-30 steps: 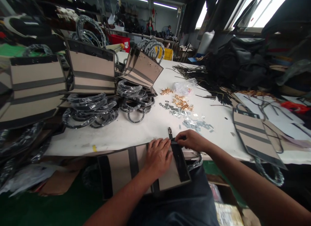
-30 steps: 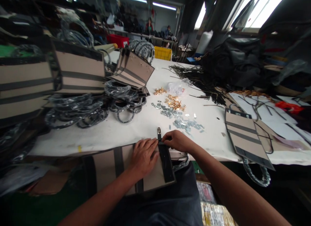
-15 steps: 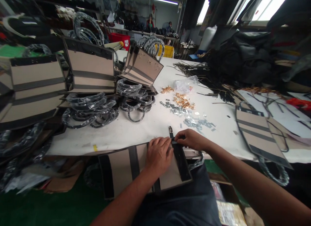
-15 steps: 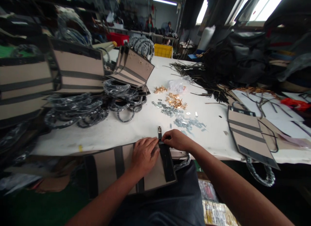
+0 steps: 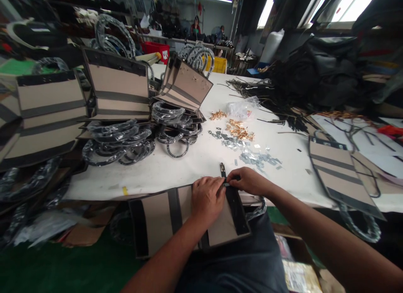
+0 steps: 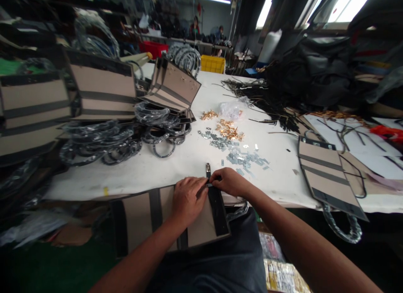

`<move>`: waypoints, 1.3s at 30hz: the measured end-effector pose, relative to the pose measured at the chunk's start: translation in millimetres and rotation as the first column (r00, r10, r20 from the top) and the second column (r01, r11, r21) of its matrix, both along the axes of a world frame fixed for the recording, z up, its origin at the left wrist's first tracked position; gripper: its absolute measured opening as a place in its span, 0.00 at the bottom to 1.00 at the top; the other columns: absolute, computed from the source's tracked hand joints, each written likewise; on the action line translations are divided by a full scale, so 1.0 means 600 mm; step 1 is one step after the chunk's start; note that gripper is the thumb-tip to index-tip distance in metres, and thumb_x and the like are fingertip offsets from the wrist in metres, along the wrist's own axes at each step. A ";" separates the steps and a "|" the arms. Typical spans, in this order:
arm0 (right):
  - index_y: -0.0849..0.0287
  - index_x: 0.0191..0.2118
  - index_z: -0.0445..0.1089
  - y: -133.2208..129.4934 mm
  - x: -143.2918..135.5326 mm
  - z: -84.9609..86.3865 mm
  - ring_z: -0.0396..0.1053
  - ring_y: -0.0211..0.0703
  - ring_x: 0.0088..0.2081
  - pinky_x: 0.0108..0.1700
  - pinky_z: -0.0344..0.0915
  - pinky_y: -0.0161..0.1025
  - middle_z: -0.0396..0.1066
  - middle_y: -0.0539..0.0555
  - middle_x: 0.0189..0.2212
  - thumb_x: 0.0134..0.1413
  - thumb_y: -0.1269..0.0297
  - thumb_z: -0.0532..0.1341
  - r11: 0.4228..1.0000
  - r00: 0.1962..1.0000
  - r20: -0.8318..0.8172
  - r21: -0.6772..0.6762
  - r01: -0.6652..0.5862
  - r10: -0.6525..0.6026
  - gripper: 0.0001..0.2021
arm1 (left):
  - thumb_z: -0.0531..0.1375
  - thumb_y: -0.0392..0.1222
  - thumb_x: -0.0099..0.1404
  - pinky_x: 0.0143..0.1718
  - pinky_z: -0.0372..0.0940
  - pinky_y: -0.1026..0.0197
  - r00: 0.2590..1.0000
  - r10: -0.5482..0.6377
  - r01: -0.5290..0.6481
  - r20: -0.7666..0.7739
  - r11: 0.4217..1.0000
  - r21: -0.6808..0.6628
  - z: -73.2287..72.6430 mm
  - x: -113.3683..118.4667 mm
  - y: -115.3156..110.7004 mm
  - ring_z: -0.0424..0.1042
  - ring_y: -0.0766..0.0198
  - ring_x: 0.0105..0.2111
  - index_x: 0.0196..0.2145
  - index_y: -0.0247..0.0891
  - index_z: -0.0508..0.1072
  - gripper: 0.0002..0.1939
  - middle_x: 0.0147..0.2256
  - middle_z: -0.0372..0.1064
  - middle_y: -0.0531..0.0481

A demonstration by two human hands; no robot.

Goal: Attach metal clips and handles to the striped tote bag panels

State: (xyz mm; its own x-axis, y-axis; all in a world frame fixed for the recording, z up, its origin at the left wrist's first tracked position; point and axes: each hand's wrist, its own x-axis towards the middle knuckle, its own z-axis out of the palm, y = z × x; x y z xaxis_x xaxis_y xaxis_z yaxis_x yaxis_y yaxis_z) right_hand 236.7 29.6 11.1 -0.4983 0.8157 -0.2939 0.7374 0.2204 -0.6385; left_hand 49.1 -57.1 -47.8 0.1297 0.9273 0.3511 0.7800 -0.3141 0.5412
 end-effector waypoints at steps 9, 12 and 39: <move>0.56 0.41 0.80 -0.030 0.000 -0.025 0.74 0.46 0.40 0.44 0.66 0.40 0.77 0.54 0.40 0.59 0.72 0.61 0.946 0.999 0.025 0.323 -0.034 0.028 0.10 | 0.63 0.44 0.72 0.50 0.61 0.48 0.998 0.058 -0.058 0.032 0.998 0.008 -0.006 0.008 0.008 0.72 0.56 0.48 0.49 0.51 0.79 0.09 0.48 0.79 0.54; 0.55 0.45 0.80 -0.031 0.008 -0.006 0.73 0.43 0.34 0.39 0.66 0.38 0.77 0.51 0.32 0.59 0.68 0.64 0.956 0.997 -0.068 0.285 0.065 -0.047 0.10 | 0.64 0.43 0.71 0.49 0.60 0.48 0.996 0.071 -0.071 0.048 0.997 0.010 -0.007 0.009 0.010 0.72 0.56 0.48 0.45 0.51 0.81 0.06 0.47 0.79 0.54; 0.55 0.34 0.68 -0.029 -0.063 0.000 0.58 0.34 0.17 0.20 0.61 0.33 0.61 0.43 0.17 0.63 0.50 0.66 0.807 0.341 -0.878 -0.082 0.585 -0.336 0.15 | 0.66 0.44 0.69 0.48 0.60 0.47 0.999 -0.020 0.018 -0.028 0.997 -0.072 -0.002 0.001 0.042 0.70 0.53 0.49 0.40 0.52 0.82 0.04 0.47 0.78 0.53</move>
State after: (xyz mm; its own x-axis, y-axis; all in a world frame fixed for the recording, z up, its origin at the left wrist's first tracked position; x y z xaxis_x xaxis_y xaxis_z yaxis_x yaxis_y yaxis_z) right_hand 199.0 12.3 10.8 0.0909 0.9685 0.2320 -0.0897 0.2399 -0.9666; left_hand 49.7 -32.2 -49.2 0.1562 0.9473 0.2798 0.7897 -0.2899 0.5407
